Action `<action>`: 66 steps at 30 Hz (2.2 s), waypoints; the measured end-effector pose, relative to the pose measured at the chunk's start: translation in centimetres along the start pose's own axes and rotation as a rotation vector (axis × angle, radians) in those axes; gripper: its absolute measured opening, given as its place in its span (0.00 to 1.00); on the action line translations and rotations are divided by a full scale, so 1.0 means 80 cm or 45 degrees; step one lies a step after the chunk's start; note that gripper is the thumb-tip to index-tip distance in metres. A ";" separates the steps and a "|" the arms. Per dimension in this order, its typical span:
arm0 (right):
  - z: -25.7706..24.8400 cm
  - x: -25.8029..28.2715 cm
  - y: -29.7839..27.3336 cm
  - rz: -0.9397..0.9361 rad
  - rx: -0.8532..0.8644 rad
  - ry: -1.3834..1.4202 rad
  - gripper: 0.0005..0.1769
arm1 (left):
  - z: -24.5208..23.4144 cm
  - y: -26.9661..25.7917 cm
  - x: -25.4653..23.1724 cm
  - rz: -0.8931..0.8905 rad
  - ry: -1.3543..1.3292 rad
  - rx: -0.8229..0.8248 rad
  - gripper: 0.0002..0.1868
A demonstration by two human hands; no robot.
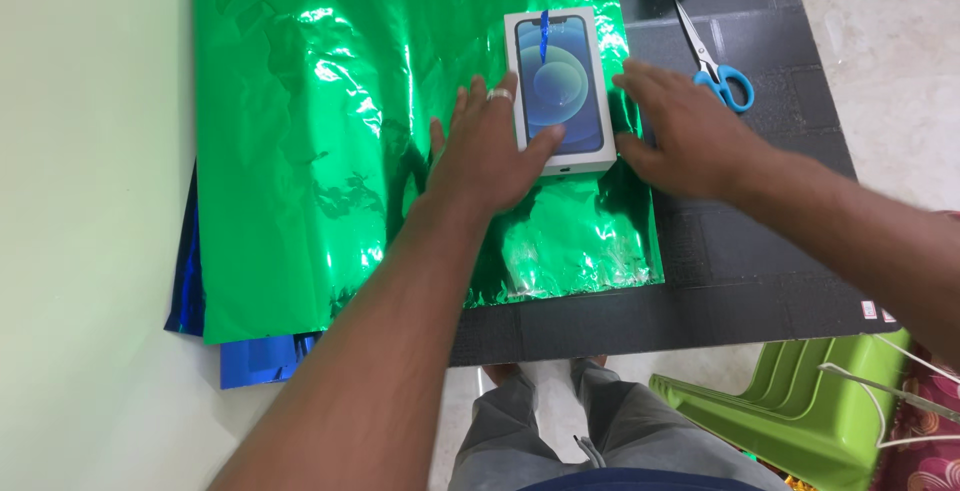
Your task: The person wraps a smartphone box with green metallic wrapping paper. They unroll the paper, position the box, fold the sides, and use scissors to trim the excess paper. The person then folds the remaining flaps over the box to complete the wrapping.
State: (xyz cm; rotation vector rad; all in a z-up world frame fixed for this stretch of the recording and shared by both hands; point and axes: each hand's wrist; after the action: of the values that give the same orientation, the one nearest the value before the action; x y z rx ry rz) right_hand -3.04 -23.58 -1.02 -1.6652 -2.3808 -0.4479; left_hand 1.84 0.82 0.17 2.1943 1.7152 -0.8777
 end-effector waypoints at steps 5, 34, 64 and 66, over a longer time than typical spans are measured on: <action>0.003 0.018 -0.033 -0.038 0.089 0.032 0.39 | -0.002 -0.037 0.032 0.082 0.325 0.227 0.46; -0.011 0.064 -0.001 -0.008 -0.020 0.047 0.31 | -0.018 -0.028 0.018 -0.060 0.330 0.258 0.56; 0.009 0.009 -0.040 -0.017 0.112 0.018 0.38 | -0.003 -0.021 -0.069 0.115 0.391 0.228 0.61; 0.006 0.006 -0.040 -0.032 0.109 0.027 0.37 | -0.004 -0.025 -0.060 0.097 0.388 0.199 0.60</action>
State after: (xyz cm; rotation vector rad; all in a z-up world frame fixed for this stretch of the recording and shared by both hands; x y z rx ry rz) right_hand -6.21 -23.99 -1.75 -1.5880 -2.3731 -0.3602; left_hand -0.62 -2.32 3.53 2.5929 1.7251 -0.7103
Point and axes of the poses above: each hand's wrist, its own y-axis towards the middle knuckle, its own z-axis out of the palm, x = y × z, and after that the axes turned 3 degrees about -z, right-handed
